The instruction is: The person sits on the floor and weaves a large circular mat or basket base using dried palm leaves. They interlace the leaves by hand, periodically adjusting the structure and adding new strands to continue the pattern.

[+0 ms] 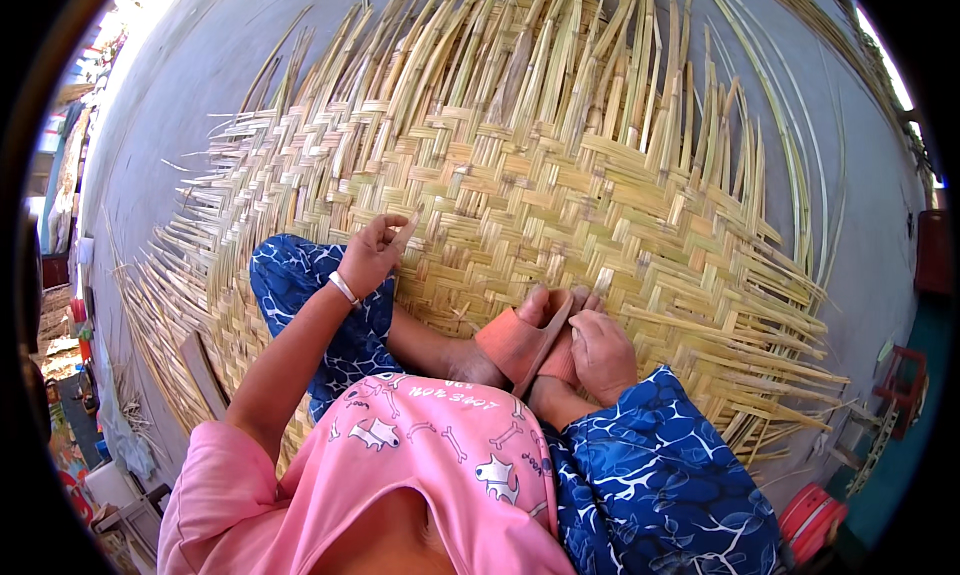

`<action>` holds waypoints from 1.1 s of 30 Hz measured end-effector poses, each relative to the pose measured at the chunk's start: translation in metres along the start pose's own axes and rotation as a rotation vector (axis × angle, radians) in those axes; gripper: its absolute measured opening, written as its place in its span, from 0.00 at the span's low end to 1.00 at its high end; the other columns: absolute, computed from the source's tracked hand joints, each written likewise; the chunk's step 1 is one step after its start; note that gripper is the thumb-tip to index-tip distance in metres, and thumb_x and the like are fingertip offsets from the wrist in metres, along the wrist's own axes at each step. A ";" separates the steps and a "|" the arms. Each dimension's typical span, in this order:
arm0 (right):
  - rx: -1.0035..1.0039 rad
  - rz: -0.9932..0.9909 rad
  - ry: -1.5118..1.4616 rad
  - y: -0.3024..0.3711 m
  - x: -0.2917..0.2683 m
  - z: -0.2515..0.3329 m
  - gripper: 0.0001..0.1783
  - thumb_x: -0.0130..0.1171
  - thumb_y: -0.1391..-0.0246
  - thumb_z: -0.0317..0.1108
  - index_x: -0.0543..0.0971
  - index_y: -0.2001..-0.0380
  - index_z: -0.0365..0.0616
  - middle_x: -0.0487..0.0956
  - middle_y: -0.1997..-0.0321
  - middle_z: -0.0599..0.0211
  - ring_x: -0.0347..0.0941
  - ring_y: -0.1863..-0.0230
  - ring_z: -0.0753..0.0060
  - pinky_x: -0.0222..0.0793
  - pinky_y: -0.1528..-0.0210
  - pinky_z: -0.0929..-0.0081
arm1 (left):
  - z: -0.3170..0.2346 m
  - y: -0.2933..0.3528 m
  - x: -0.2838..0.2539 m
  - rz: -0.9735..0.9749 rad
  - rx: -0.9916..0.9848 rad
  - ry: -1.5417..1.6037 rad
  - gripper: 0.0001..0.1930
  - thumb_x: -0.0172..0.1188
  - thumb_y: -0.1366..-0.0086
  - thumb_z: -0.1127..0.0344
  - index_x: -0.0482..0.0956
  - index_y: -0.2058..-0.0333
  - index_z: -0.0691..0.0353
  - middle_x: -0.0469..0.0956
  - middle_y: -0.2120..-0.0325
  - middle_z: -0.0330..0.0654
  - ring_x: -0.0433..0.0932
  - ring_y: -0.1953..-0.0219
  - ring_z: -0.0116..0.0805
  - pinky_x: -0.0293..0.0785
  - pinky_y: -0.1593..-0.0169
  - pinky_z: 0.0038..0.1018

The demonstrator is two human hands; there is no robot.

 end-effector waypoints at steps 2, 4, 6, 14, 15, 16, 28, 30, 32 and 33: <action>0.001 0.006 0.000 0.000 0.000 0.000 0.10 0.55 0.51 0.27 0.76 0.63 0.42 0.76 0.60 0.57 0.72 0.57 0.50 0.69 0.54 0.61 | 0.001 0.000 0.008 0.151 -0.062 -0.026 0.08 0.57 0.39 0.67 0.76 0.63 0.65 0.76 0.79 0.38 0.73 0.78 0.25 0.71 0.72 0.23; 0.003 0.010 -0.007 0.000 0.001 0.000 0.10 0.55 0.51 0.27 0.76 0.63 0.42 0.76 0.60 0.57 0.72 0.57 0.50 0.69 0.54 0.61 | -0.010 -0.006 0.016 0.264 0.183 -0.347 0.09 0.59 0.41 0.66 0.78 0.65 0.65 0.77 0.79 0.41 0.76 0.76 0.31 0.72 0.69 0.26; 0.024 0.011 -0.017 -0.001 0.000 0.000 0.10 0.55 0.50 0.28 0.76 0.63 0.42 0.76 0.60 0.56 0.72 0.57 0.50 0.69 0.54 0.61 | -0.022 -0.015 0.020 0.259 0.358 -0.511 0.09 0.60 0.43 0.65 0.79 0.66 0.64 0.78 0.77 0.44 0.78 0.74 0.36 0.74 0.66 0.28; 0.077 0.008 -0.017 -0.001 0.001 -0.006 0.09 0.55 0.51 0.27 0.76 0.64 0.41 0.76 0.59 0.55 0.71 0.57 0.49 0.68 0.53 0.61 | -0.091 -0.126 0.039 0.120 0.266 -0.298 0.13 0.60 0.44 0.64 0.79 0.63 0.66 0.81 0.70 0.49 0.80 0.67 0.37 0.75 0.60 0.28; 0.076 0.010 -0.010 0.000 0.002 -0.008 0.09 0.54 0.51 0.27 0.76 0.64 0.40 0.76 0.59 0.55 0.71 0.57 0.49 0.67 0.52 0.61 | -0.098 -0.142 0.041 0.085 0.290 -0.322 0.13 0.61 0.44 0.64 0.79 0.62 0.66 0.81 0.70 0.49 0.80 0.67 0.38 0.75 0.60 0.28; 0.072 0.011 -0.005 0.001 0.003 -0.009 0.09 0.54 0.51 0.27 0.76 0.64 0.40 0.76 0.58 0.55 0.70 0.56 0.49 0.67 0.52 0.61 | -0.105 -0.158 0.042 0.048 0.314 -0.347 0.14 0.61 0.44 0.63 0.79 0.61 0.65 0.81 0.70 0.49 0.80 0.66 0.40 0.75 0.59 0.29; 0.141 0.026 -0.070 0.008 0.006 -0.018 0.12 0.54 0.54 0.26 0.76 0.63 0.41 0.74 0.54 0.59 0.68 0.54 0.51 0.66 0.50 0.61 | -0.125 -0.304 0.064 0.003 0.125 -0.566 0.25 0.63 0.48 0.58 0.76 0.54 0.66 0.80 0.63 0.53 0.79 0.61 0.46 0.74 0.55 0.33; 0.151 0.040 -0.099 0.006 0.008 -0.019 0.12 0.54 0.55 0.26 0.76 0.63 0.41 0.74 0.54 0.59 0.68 0.54 0.51 0.66 0.51 0.61 | -0.111 -0.314 0.052 0.050 0.029 -0.322 0.26 0.67 0.50 0.62 0.76 0.53 0.67 0.80 0.66 0.50 0.80 0.67 0.40 0.76 0.61 0.31; 0.168 0.034 -0.094 0.007 0.005 -0.020 0.13 0.54 0.55 0.26 0.76 0.63 0.41 0.74 0.54 0.59 0.69 0.55 0.51 0.66 0.51 0.61 | -0.110 -0.316 0.055 0.162 -0.084 -0.078 0.21 0.67 0.50 0.65 0.77 0.58 0.68 0.79 0.70 0.48 0.77 0.72 0.36 0.74 0.68 0.28; 0.175 0.032 -0.093 0.008 0.005 -0.021 0.13 0.54 0.55 0.25 0.76 0.63 0.41 0.74 0.54 0.59 0.69 0.55 0.51 0.66 0.51 0.61 | -0.110 -0.316 0.056 0.214 -0.143 0.043 0.18 0.68 0.50 0.67 0.77 0.61 0.69 0.78 0.72 0.47 0.76 0.75 0.34 0.73 0.71 0.27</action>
Point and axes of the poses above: each hand's wrist, its own y-axis away from the middle knuckle, its own x-axis out of the palm, z = x × y, the point moved 6 cm from there along -y, towards the middle knuckle
